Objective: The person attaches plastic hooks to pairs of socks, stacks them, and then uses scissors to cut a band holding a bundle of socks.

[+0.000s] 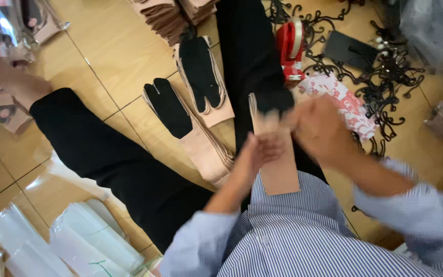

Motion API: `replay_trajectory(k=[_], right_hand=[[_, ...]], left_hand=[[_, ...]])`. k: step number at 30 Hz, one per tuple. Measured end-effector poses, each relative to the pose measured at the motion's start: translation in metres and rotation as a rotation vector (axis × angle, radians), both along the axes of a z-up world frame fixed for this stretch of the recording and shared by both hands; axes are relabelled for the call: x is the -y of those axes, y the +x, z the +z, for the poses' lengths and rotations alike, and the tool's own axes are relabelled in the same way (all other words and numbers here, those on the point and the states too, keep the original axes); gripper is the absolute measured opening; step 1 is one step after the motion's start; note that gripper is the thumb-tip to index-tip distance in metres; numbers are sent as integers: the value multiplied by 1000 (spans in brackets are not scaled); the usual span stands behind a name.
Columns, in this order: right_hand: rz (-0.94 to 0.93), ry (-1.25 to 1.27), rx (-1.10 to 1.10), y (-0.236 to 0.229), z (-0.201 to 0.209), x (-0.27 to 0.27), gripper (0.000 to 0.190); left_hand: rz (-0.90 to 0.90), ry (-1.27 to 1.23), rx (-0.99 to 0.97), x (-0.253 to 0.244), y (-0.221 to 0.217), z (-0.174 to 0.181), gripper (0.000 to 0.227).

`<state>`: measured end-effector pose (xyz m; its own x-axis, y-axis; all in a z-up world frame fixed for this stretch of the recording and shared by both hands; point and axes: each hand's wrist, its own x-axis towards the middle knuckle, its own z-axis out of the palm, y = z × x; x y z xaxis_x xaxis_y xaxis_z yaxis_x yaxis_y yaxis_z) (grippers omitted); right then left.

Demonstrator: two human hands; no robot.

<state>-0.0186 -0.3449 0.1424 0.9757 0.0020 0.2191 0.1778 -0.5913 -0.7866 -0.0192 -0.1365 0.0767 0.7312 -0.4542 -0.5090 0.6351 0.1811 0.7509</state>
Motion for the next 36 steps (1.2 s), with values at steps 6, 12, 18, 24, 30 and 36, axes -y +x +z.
replay_trajectory(k=[6,12,18,24,30,36], right_hand=[[158,-367,-244,-147,-102,-26,25],[107,-79,-333,-139,-84,9,35],[-438,-466,-743,-190,-192,191,28],[-632,-520,-1027,-204,-238,221,46],[-519,-823,-1381,-128,-159,189,39],[-352,-957,-1323,-130,-201,219,42]], left_hand=[[68,-68,-237,30,75,-116,34],[-43,230,147,26,70,-88,30],[-11,658,267,18,49,-57,64],[-49,540,288,36,41,-80,42],[-11,367,352,36,32,-33,24],[-12,306,341,34,30,-27,46]])
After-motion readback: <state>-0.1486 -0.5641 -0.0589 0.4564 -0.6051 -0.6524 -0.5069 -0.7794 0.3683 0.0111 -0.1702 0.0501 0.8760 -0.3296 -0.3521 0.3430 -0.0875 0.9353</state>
